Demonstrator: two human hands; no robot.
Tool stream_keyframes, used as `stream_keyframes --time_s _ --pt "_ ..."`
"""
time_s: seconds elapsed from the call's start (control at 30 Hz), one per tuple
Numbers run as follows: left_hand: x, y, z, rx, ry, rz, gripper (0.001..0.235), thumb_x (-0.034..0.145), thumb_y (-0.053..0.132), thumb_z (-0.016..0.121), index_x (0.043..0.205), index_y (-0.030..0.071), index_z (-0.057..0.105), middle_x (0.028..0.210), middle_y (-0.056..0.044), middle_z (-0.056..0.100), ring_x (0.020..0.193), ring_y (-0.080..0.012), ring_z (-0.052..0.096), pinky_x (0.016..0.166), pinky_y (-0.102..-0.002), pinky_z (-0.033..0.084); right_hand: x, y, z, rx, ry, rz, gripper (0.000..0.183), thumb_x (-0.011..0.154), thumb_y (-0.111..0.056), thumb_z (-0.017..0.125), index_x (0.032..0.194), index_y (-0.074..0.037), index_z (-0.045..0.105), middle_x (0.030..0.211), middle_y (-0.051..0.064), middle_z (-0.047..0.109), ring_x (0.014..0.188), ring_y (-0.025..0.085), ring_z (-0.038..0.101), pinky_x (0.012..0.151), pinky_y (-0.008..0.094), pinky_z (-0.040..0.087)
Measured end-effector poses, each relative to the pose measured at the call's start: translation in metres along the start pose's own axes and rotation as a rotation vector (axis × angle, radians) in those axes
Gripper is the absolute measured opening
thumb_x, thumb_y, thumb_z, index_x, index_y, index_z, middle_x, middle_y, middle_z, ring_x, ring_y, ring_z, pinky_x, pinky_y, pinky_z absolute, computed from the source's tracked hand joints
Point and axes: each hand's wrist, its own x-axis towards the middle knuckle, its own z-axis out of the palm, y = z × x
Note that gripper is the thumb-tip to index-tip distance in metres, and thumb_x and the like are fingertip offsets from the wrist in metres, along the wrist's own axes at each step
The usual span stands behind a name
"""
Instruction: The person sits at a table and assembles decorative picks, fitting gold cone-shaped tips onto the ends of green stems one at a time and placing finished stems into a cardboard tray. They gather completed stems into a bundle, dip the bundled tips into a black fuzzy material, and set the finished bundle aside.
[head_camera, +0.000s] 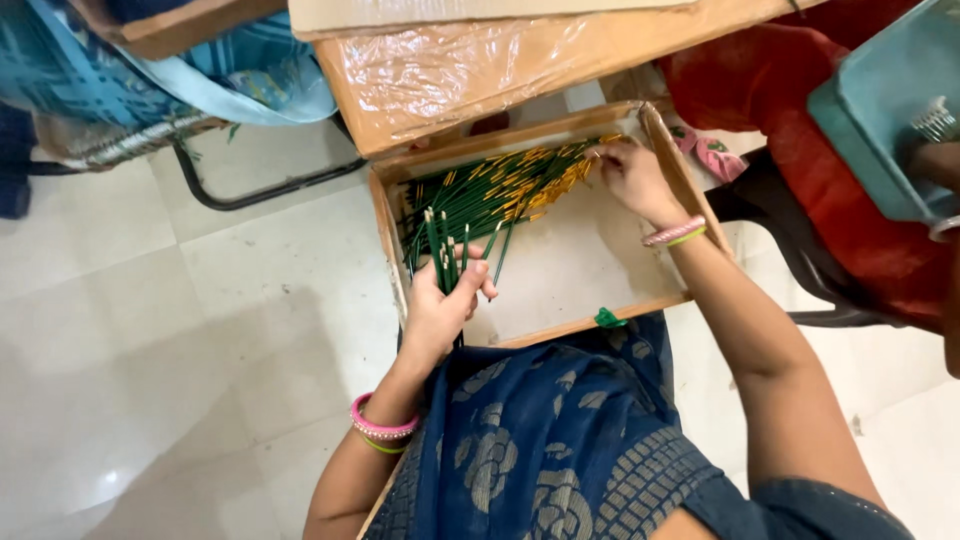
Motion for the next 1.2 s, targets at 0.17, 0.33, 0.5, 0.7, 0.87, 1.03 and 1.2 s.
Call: stream_keyframes --time_s 0.17,0.33,0.5,0.7,0.87,1.03,1.2 --pt "-0.006 0.028 0.016 -0.061 -0.136 0.067 0.025 0.103 0.016 0.065 0.12 -0.002 0.069 0.081 -0.005 0.073 0.053 -0.0023 0.049 0.047 -0.019 0.039 -0.064 -0.101 -0.039 0.775 -0.097 0.006 0.016 0.106 -0.001 0.059 0.118 0.002 0.068 0.104 0.01 0.071 0.093 0.014 0.068 0.084 0.028 0.056" --pt "-0.013 0.046 0.03 -0.06 -0.261 0.026 0.024 0.103 0.015 0.066 0.118 -0.002 0.072 0.081 -0.003 0.071 0.054 -0.0016 0.047 0.047 -0.019 0.038 -0.107 -0.165 -0.071 1.079 -0.252 -0.078 0.014 0.106 -0.004 0.058 0.113 0.003 0.068 0.108 0.011 0.072 0.1 0.017 0.071 0.087 0.029 0.059" --pt "-0.017 0.055 0.034 -0.047 -0.319 0.013 0.023 0.102 0.014 0.067 0.118 -0.001 0.072 0.079 0.0 0.071 0.055 0.0003 0.046 0.047 -0.018 0.036 -0.117 -0.178 -0.08 0.991 -0.28 -0.24 0.011 0.105 0.0 0.059 0.11 0.004 0.068 0.113 0.014 0.07 0.101 0.018 0.071 0.088 0.029 0.06" --pt "-0.016 0.048 0.037 0.08 -0.325 0.12 0.022 0.104 0.012 0.068 0.118 -0.003 0.074 0.079 -0.001 0.07 0.058 -0.0013 0.047 0.049 -0.022 0.037 -0.131 -0.181 -0.052 0.982 -0.187 -0.253 0.006 0.105 -0.001 0.06 0.103 0.002 0.064 0.101 0.008 0.066 0.082 0.011 0.067 0.071 0.025 0.056" --pt "-0.014 0.043 0.045 0.468 -0.168 0.486 0.024 0.1 0.005 0.066 0.124 0.003 0.068 0.09 -0.008 0.076 0.081 -0.0193 0.076 0.069 -0.034 0.06 -0.124 -0.17 -0.008 0.913 -0.082 -0.166 0.011 0.107 -0.011 0.058 0.101 -0.002 0.062 0.092 0.007 0.064 0.072 0.01 0.063 0.063 0.025 0.053" --pt "0.009 -0.015 -0.002 1.121 0.006 0.413 0.031 0.087 0.012 0.074 0.118 0.006 0.072 0.08 -0.022 0.07 0.074 -0.0433 0.069 0.063 -0.051 0.052 -0.052 -0.127 0.008 0.164 -0.091 -0.538 0.023 0.099 -0.024 0.066 0.099 -0.001 0.068 0.089 0.016 0.067 0.081 0.033 0.065 0.072 0.042 0.054" --pt "0.016 -0.02 -0.04 0.304 0.204 0.228 0.037 0.112 0.032 0.058 0.107 -0.003 0.069 0.103 -0.015 0.075 0.093 -0.0212 0.074 0.08 -0.036 0.06 0.031 0.001 0.021 -0.321 -0.178 0.11 0.019 0.1 -0.015 0.054 0.101 -0.006 0.071 0.098 0.017 0.069 0.092 0.032 0.069 0.076 0.044 0.056"
